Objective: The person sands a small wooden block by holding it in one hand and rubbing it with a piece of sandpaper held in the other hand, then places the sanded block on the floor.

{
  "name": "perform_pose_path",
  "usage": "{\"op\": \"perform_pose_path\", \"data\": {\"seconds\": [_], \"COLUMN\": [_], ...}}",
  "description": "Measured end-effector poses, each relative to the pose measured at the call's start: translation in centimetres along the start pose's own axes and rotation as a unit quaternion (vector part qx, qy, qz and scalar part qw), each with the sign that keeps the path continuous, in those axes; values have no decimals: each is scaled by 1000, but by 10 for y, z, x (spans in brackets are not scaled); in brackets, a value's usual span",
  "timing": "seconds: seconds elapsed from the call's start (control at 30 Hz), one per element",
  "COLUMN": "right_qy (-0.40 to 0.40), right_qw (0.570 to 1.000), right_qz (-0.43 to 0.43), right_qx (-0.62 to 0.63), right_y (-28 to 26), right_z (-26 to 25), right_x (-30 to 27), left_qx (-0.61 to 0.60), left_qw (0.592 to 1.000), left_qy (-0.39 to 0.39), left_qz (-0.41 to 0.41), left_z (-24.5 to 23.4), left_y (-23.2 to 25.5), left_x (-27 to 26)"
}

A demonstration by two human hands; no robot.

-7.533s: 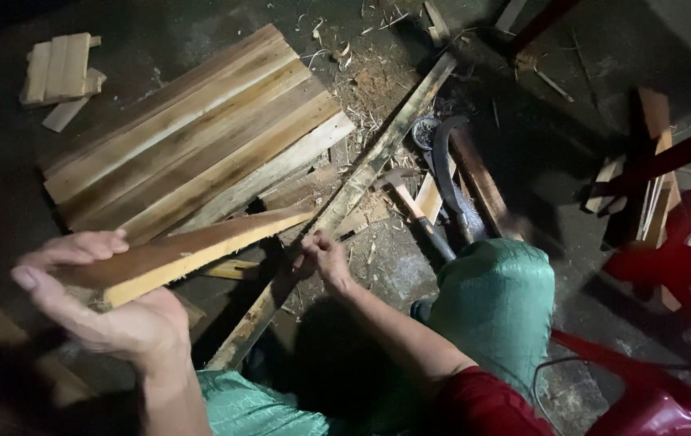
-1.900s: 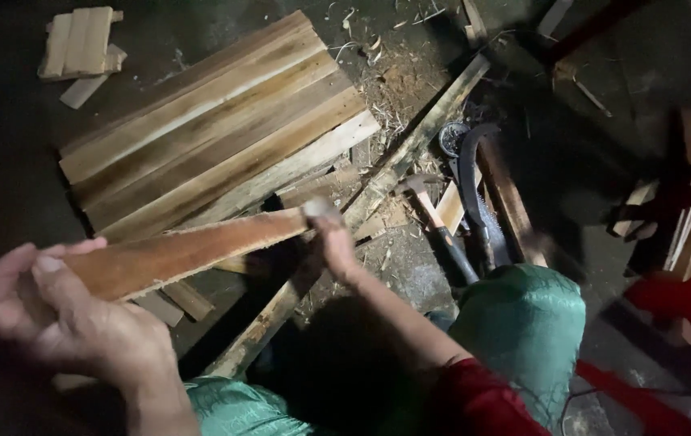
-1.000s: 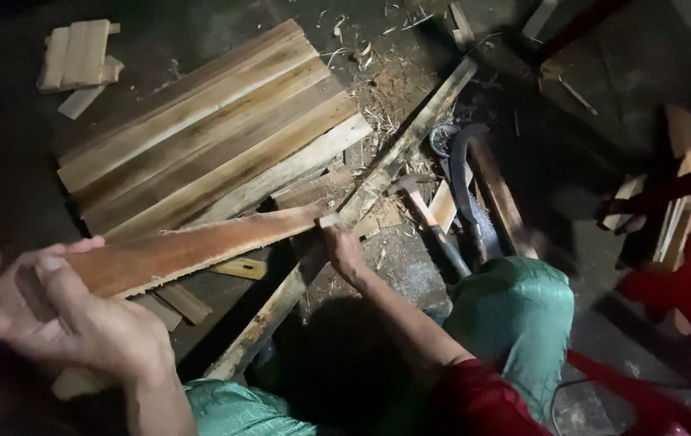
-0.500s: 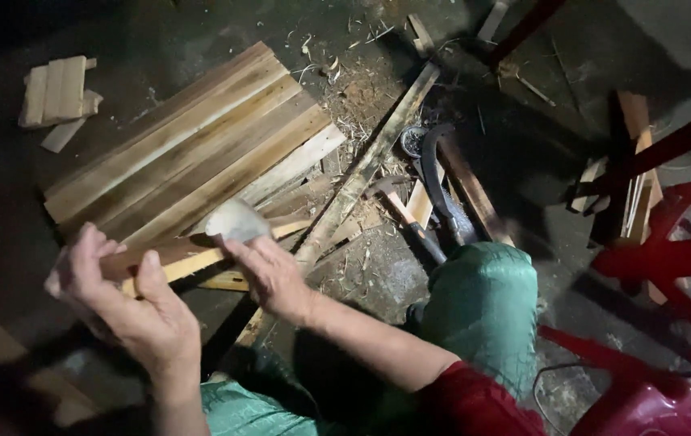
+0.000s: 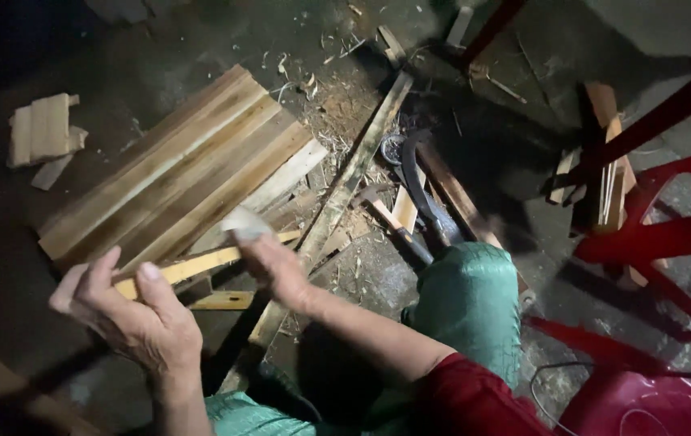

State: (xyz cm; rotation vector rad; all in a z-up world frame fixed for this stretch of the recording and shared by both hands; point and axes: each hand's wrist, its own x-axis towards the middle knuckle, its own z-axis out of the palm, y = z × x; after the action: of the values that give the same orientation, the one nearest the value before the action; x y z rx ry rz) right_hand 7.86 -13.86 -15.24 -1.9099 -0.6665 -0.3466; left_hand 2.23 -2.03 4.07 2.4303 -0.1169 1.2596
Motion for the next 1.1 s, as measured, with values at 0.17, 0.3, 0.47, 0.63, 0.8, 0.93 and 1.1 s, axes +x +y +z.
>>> {"op": "perform_pose_path", "data": {"seconds": [0.17,0.3,0.47,0.63,0.8,0.93,1.1], "right_qy": [-208,-112,12,199,293,265,257], "right_qw": [919,941,900,899,797,778,797], "right_qz": [316,307,430,334,416,398,361], "right_qx": [-111,-87,71,200,325,409,410], "right_y": [167,120,33,73,97,70,48], "right_z": [10,-68,-177,-194,-168,-166,-177], "right_x": [-93,-63,4,-12,-17,-1,4], "left_qx": [-57,-59,-219,-329,-319,-306,-265], "left_qw": [995,996,967,915,910,910,930], "left_qy": [-73,-50,43,54,72,184,156], "left_qz": [25,46,-120,-228,-256,-209,-204], "left_z": [-7,2,30,50,52,46,16], "left_y": [-14,-2,19,38,32,24,13], "left_x": [6,1,-17,-25,-49,-55,-81]}}
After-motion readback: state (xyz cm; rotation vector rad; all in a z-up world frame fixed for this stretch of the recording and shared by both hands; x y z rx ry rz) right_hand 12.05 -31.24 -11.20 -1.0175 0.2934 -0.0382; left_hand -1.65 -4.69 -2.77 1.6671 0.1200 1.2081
